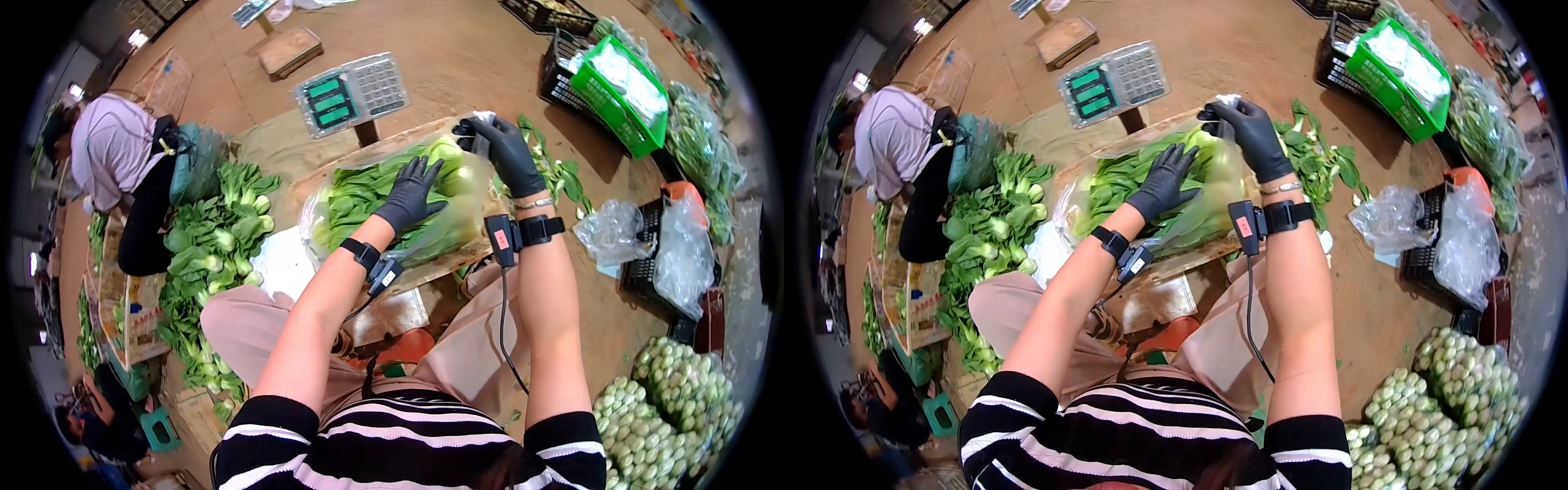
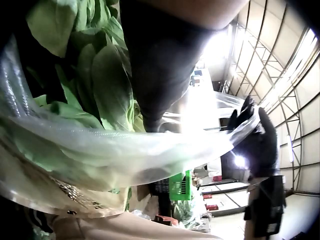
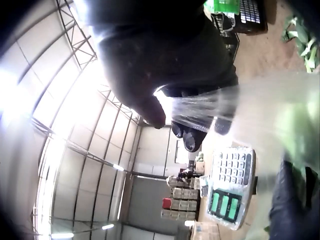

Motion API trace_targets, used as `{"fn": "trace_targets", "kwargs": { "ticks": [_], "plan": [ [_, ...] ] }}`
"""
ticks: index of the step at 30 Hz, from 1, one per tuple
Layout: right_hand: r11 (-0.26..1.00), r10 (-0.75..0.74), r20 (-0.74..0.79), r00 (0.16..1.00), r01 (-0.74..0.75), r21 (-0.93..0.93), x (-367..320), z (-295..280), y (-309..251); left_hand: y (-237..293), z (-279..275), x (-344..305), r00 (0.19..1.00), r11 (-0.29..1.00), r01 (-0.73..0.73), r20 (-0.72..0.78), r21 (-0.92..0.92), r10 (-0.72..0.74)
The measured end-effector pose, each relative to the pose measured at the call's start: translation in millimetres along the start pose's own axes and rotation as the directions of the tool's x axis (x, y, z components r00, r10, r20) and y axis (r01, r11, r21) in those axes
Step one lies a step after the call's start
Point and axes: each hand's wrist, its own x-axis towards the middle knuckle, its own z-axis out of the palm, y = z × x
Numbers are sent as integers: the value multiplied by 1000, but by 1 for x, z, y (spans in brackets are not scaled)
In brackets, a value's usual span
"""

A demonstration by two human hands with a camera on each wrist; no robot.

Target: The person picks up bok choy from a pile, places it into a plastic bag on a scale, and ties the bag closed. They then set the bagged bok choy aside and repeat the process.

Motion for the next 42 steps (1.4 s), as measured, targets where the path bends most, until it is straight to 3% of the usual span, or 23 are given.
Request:
{"fn": "trace_targets", "kwargs": {
  "ticks": [3,5,8,9,11,12,14,16,17,19,21,22,24,27,28,29,31,33,35,37,38,39,42],
  "plan": [
    [996,29,5,1000,-29,-88,-7,0,-6,-7,-23,-21,995,999,35,-91,38,-32],
    [994,55,-20,998,-57,-93,-12,1,-9,-20,-47,-45,997,995,73,-15,69,-72],
    [802,-174,23,984,155,-577,-4,-19,6,-25,-103,-91,981,972,98,143,214,-131],
    [693,-315,-101,944,156,-703,-10,-11,5,-25,-121,-104,964,961,121,203,248,-174],
    [405,-689,-49,723,328,-854,-26,8,-9,-27,-148,-127,978,948,97,146,303,-147],
    [399,-687,-38,725,333,-854,-34,19,-15,-27,-159,-134,997,966,62,22,251,-70],
    [264,-817,90,569,509,-819,-48,42,-23,-23,-170,-143,952,945,128,-305,301,-32],
    [279,-759,195,621,580,-765,-62,74,-16,-28,-169,-142,818,938,221,-575,266,-29],
    [285,-701,284,654,622,-729,-67,87,-8,-30,-164,-143,813,939,235,-580,253,-47],
    [328,-531,435,727,650,-685,-68,105,24,-34,-154,-149,831,820,549,-206,161,-516],
    [223,-290,582,760,645,-731,-75,119,50,-47,-150,-147,834,834,546,144,-79,-532],
    [253,-236,625,744,668,-700,-78,128,61,-49,-146,-150,848,734,521,167,-435,-503],
    [299,-230,732,641,763,-573,-79,153,83,-48,-135,-154,845,260,248,77,-933,-529],
    [272,-136,822,553,819,-505,-74,166,127,-35,-154,-170,824,309,99,-96,-946,-559],
    [343,12,832,555,779,-524,-71,164,138,-24,-175,-184,816,188,126,-6,-974,-578],
    [396,157,822,547,728,-560,-72,162,146,-17,-193,-202,838,272,108,-60,-956,-543],
    [411,17,792,610,718,-562,-89,177,115,-22,-227,-248,843,484,-28,-281,-875,-458],
    [532,-165,743,648,693,-486,-96,184,92,-31,-255,-316,651,450,-97,-399,-888,-646],
    [667,-183,638,748,571,-479,-118,202,61,-69,-243,-395,333,434,-96,-440,-896,-834],
    [554,-221,601,768,606,-571,-134,207,57,-125,-184,-454,-60,332,-67,-329,-941,-942],
    [478,-264,602,754,644,-597,-143,210,63,-171,-130,-501,-20,310,330,-335,-892,-942],
    [467,-302,533,790,610,-640,-158,218,69,-201,-93,-529,26,211,569,-239,-795,-971],
    [755,-176,376,910,370,-541,-184,251,103,-242,-76,-530,22,244,745,-343,-620,-939]
  ]
}}
